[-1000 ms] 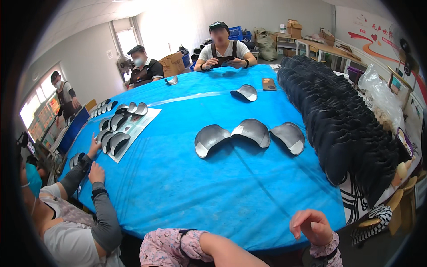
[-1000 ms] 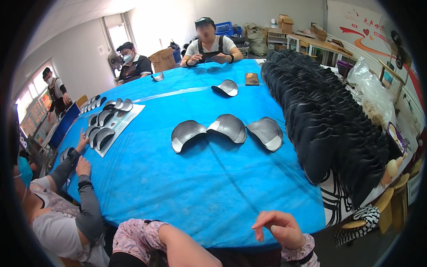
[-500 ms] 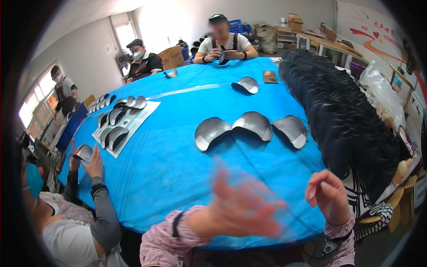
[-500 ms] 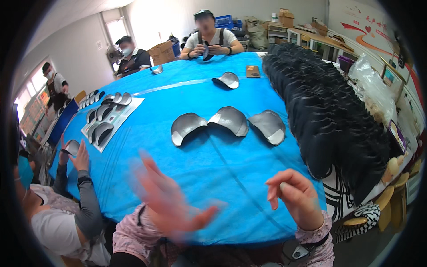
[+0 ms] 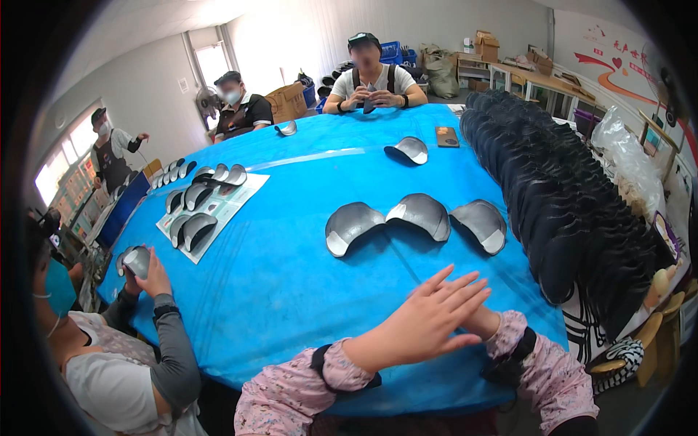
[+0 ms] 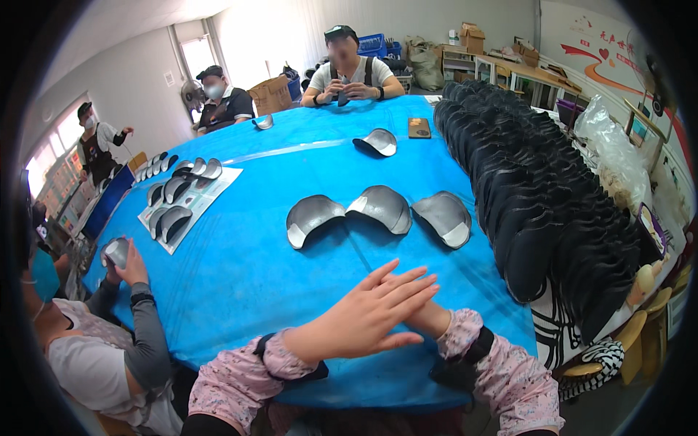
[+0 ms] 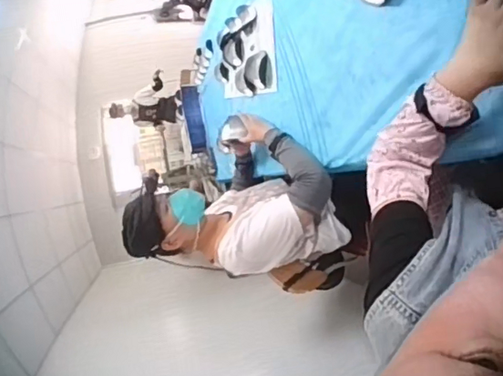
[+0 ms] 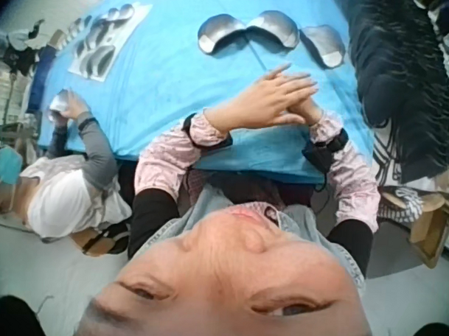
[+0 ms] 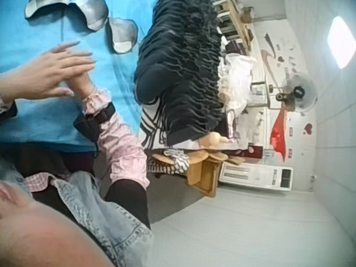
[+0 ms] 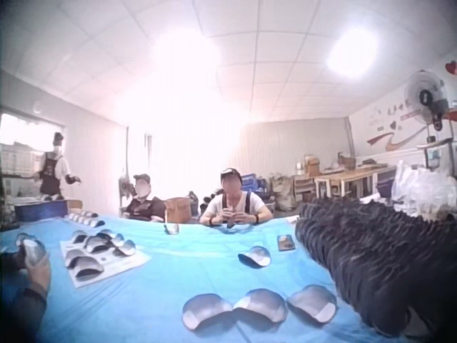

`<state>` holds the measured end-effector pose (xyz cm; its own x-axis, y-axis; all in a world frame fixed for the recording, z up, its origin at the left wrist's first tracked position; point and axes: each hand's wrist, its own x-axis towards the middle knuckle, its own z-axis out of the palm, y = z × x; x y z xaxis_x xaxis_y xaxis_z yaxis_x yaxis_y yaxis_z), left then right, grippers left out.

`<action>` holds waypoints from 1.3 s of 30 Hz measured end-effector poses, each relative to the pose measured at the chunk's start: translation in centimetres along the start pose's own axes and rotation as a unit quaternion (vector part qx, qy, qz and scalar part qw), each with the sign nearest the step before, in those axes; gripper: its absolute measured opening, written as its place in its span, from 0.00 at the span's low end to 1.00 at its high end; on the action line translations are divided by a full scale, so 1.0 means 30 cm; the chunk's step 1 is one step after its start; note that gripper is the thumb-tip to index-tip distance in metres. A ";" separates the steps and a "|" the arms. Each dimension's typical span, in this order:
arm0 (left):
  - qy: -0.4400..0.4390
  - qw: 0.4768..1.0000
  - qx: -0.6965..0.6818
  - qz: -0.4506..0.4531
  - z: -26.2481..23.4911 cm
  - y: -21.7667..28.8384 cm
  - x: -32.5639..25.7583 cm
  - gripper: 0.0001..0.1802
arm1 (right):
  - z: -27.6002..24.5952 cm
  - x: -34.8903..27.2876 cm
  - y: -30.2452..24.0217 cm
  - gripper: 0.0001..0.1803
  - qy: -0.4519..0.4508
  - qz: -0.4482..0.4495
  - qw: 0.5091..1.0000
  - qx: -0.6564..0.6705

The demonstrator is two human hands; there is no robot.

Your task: The person is inspecting and sorting black shoe heel components at a production table.

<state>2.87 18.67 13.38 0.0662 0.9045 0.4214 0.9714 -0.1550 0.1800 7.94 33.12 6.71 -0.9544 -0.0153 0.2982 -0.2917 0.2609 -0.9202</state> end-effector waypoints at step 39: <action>-0.001 0.982 -0.185 -0.048 0.095 -0.108 -0.032 0.25 | -0.011 -0.015 0.060 0.20 -0.181 -0.146 0.917 -0.325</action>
<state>0.30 19.43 9.87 -0.0210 0.9231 0.3840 0.8236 -0.2017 0.5301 7.85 33.91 5.00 -0.8344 -0.4651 0.2955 -0.5510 0.7122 -0.4349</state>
